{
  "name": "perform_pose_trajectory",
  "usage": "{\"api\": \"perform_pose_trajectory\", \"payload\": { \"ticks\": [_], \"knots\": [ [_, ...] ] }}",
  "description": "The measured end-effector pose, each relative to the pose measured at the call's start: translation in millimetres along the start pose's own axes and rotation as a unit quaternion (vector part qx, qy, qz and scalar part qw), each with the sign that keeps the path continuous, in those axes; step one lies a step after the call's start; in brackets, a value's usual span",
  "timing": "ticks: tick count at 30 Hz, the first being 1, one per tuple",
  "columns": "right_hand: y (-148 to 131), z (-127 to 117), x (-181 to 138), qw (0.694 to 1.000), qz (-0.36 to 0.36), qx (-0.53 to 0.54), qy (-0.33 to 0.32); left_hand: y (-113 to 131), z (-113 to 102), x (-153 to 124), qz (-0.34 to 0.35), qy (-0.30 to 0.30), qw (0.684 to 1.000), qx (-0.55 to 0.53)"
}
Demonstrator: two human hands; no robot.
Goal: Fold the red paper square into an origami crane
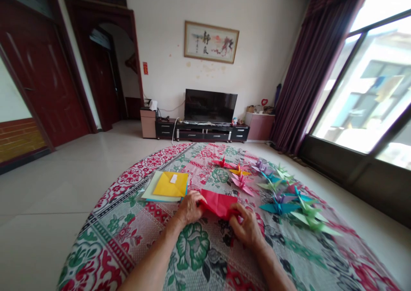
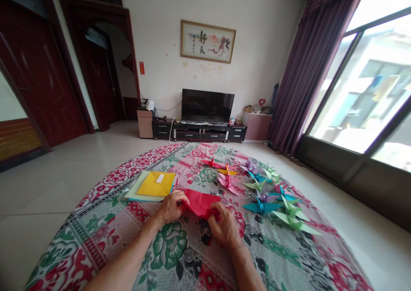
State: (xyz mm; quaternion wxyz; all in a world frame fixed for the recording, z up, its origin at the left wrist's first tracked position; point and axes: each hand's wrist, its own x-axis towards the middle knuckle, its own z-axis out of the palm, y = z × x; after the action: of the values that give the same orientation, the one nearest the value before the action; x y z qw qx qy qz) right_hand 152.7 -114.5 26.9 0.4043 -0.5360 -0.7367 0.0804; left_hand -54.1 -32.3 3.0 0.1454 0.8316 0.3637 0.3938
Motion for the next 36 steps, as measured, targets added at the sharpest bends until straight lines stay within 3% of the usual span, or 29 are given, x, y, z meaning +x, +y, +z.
{"api": "perform_pose_trajectory", "payload": {
  "ticks": [7,13,17,24,30,36],
  "knots": [
    [20,10,4,0.990,0.097,-0.067,0.077,0,8,2,-0.094,0.016,0.993,0.073],
    [22,17,10,0.979,0.134,-0.139,0.061,5,26,2,-0.153,0.069,0.971,0.168],
    [22,19,13,0.974,0.152,-0.160,0.048,12,24,3,-0.188,0.069,0.968,0.153],
    [18,19,16,0.971,0.161,-0.172,0.036,8,20,0,-0.110,0.036,0.988,0.106],
    [24,22,14,0.973,0.140,-0.177,0.041,9,14,-1,-0.125,0.018,0.989,0.082],
    [25,21,9,0.957,0.147,-0.245,0.055,8,14,-2,-0.104,0.003,0.990,0.098]
  ]
}}
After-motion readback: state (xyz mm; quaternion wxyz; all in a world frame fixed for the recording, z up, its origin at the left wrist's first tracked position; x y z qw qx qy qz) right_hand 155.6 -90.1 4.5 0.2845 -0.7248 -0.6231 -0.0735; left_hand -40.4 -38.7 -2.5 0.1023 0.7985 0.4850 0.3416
